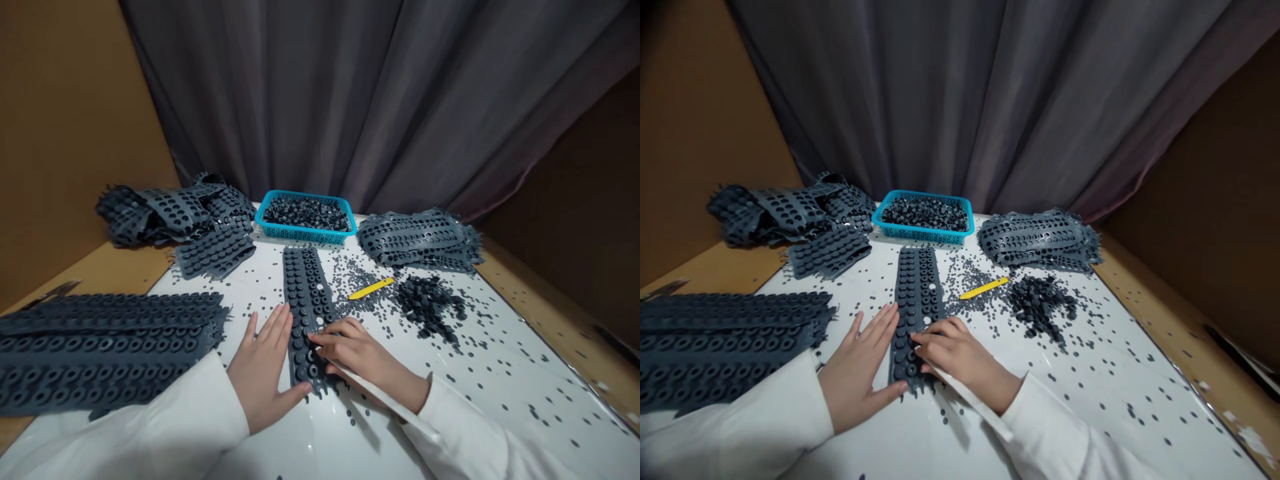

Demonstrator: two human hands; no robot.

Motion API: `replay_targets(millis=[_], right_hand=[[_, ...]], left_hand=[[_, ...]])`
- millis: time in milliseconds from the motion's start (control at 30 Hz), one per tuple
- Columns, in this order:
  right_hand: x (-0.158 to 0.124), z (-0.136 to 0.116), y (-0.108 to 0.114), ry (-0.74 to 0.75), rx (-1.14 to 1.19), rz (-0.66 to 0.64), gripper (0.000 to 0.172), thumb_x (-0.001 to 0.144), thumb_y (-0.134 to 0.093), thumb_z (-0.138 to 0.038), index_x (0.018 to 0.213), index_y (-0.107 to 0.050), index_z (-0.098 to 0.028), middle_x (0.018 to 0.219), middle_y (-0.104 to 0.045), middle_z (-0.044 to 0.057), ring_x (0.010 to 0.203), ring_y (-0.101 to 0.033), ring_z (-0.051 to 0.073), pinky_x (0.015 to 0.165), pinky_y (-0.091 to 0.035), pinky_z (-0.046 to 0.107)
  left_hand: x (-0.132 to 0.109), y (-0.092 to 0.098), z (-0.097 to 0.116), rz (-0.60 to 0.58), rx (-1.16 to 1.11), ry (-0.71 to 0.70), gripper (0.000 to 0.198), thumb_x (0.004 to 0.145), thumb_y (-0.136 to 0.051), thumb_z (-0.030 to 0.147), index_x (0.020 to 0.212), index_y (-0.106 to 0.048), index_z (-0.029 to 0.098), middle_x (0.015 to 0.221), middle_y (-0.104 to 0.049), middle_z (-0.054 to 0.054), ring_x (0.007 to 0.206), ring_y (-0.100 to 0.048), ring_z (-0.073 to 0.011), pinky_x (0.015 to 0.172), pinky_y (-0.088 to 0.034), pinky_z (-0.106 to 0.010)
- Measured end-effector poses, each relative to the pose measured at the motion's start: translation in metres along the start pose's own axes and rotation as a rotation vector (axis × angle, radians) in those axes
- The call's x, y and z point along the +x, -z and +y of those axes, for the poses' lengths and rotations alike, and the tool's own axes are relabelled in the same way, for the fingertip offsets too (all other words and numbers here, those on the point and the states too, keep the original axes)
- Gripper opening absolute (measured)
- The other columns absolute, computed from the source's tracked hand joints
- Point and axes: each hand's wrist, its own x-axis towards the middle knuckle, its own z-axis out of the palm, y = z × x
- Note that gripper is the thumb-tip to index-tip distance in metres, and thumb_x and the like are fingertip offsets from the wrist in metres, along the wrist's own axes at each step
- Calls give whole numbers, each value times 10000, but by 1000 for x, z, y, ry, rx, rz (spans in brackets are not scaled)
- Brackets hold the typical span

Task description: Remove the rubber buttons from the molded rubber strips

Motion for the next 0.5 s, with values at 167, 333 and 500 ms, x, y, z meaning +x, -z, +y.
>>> replay_targets(millis=[167,333,500], right_hand=[[0,5,-4,-7,-159,26,129,919,-465,-234,996,-549,-174,1223,-589,93,990,-513,207,844,-410,401],[2,3,3,-195,-19,137,166,929,-428,-272,1021,-540,-193,1241,-573,105,1112,-473,233,889,-419,428],[4,-3,6,-262,220,48,219,918,-435,-365,1029,-549,-214,1290,-540,77,1212,-405,220,963,-387,421]], left_hand=[[0,1,3,-23,71,15,827,828,-304,644,1410,-244,59,1485,-163,-164,1371,-93,-303,1094,-47,-518],[-1,4,3,-47,75,22,824,833,-280,643,1414,-232,61,1491,-138,-148,1372,-90,-297,1094,-75,-518],[-1,3,3,-45,63,25,814,839,-281,634,1423,-206,71,1495,-128,-137,1374,-82,-292,1095,-68,-514]])
